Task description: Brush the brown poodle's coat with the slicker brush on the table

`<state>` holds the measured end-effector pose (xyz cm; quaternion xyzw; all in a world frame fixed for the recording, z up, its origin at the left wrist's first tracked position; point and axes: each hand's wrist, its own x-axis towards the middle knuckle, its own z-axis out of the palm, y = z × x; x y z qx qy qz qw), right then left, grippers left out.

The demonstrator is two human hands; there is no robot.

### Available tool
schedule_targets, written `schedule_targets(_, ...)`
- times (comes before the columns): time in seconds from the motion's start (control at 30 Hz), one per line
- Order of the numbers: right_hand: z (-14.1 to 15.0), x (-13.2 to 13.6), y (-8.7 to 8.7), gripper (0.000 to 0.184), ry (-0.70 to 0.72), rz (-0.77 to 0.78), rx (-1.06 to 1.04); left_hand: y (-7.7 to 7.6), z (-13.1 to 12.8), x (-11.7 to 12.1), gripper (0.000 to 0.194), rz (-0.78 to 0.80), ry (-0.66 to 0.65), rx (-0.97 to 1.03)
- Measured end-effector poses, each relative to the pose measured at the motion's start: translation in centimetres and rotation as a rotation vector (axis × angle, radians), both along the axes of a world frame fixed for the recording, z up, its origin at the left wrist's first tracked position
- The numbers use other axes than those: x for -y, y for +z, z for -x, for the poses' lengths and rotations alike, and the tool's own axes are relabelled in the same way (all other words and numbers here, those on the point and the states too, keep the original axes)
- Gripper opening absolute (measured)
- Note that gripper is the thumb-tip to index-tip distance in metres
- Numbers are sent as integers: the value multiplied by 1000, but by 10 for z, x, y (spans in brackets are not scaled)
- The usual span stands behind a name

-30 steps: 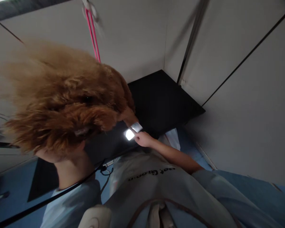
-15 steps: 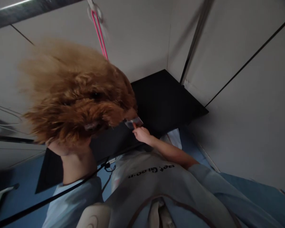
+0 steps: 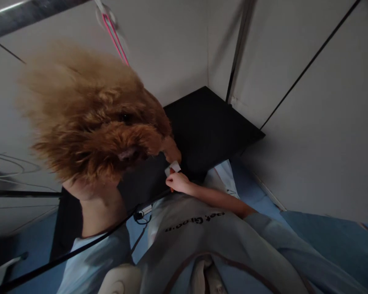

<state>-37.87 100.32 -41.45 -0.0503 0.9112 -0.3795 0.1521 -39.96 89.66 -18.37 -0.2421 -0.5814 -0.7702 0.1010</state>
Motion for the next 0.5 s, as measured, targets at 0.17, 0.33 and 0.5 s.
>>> schedule_targets(0.17,10,0,2,33,-105,10,-123,-1,9,-1,40,10,-133,-107)
schedule_targets(0.33,-3,8,-4,26,-104,22,10,3,15,-6,30,-19,-111,-98)
schedule_targets(0.5,6,7,2,31,-192,101,-141,7,13,-9,31,-5,-166,-151)
